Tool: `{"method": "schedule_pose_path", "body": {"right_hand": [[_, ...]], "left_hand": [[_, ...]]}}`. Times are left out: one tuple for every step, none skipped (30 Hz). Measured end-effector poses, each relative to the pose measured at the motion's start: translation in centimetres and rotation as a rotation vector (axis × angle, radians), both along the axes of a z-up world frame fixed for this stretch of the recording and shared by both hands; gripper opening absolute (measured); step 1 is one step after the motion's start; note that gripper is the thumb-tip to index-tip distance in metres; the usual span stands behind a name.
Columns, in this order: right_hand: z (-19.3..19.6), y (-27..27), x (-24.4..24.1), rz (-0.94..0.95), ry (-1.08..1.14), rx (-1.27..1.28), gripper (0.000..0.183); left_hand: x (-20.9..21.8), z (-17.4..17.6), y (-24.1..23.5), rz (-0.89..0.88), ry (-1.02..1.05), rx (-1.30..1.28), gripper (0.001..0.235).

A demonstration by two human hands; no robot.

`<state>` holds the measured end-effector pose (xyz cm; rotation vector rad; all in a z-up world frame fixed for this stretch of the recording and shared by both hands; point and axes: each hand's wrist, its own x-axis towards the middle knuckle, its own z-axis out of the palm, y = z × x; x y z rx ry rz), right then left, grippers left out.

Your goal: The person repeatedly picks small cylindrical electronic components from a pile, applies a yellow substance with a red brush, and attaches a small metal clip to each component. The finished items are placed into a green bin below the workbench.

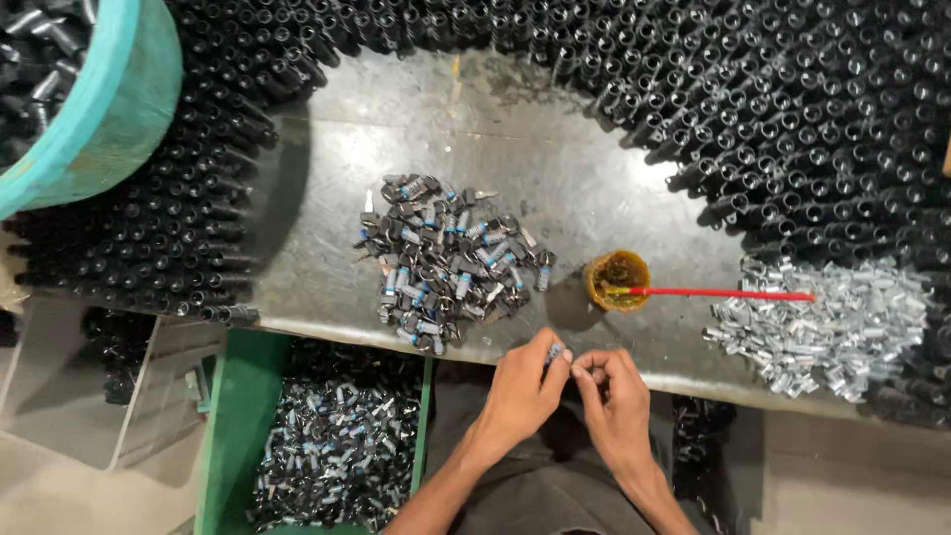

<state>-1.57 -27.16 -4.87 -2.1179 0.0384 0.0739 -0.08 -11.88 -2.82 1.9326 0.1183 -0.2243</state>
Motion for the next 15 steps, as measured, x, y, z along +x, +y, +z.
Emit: {"method": "schedule_pose_path", "body": {"right_hand": [[0.1, 0.1, -0.1, 0.015, -0.054, -0.028, 0.01], [0.3, 0.2, -0.2, 0.031, -0.104, -0.059, 0.011], [0.4, 0.2, -0.3, 0.026, -0.087, -0.075, 0.011], [0.5, 0.1, -0.4, 0.022, -0.068, -0.09, 0.01], [0.7, 0.0, -0.5, 0.017, -0.049, -0.105, 0.01], [0.9, -0.3, -0.7, 0.035, -0.039, -0.106, 0.009], [1.2, -0.7, -0.8, 0.052, -0.028, -0.107, 0.007], [1.6, -1.0, -0.7, 0.065, -0.024, -0.108, 0.006], [2.1, -1.3, -0.6, 0.078, 0.021, -0.018, 0.006], [2.5, -1.4, -0.3, 0.092, 0.062, 0.076, 0.008], [3.0, -1.4, -0.1, 0.104, 0.101, 0.17, 0.009], [3.5, -1.3, 0.0, 0.109, 0.077, 0.185, 0.01], [4.0, -1.0, 0.2, 0.114, 0.052, 0.199, 0.011], [4.4, -0.8, 0.3, 0.118, 0.024, 0.213, 0.011], [4.9, -0.5, 0.5, 0.115, -0.014, 0.192, 0.012]], "left_hand": [[0.2, 0.2, -0.2, 0.022, -0.03, 0.073, 0.017], [0.3, 0.5, -0.3, 0.043, -0.058, 0.144, 0.017], [0.6, 0.7, -0.4, 0.064, -0.086, 0.214, 0.018], [0.9, 0.9, -0.4, 0.068, -0.1, 0.271, 0.015], [1.1, 1.2, -0.2, 0.071, -0.114, 0.328, 0.015], [1.0, 1.4, -0.1, 0.072, -0.125, 0.383, 0.016], [0.5, 1.7, 0.3, 0.053, -0.159, 0.286, 0.016], [0.1, 2.1, 1.0, 0.032, -0.198, 0.186, 0.018], [-0.3, 2.2, 1.2, 0.012, -0.235, 0.085, 0.023], [-0.7, 2.3, 1.4, 0.067, -0.006, -0.255, 0.025], [-1.2, 2.3, 1.5, 0.126, 0.23, -0.589, 0.028], [-2.0, 2.3, 1.5, 0.194, 0.475, -0.914, 0.031], [-2.5, 2.2, 1.3, 0.232, 0.517, -0.993, 0.027], [-2.9, 2.1, 1.0, 0.27, 0.557, -1.072, 0.024], [-3.3, 2.0, 0.8, 0.31, 0.597, -1.15, 0.02]]}}
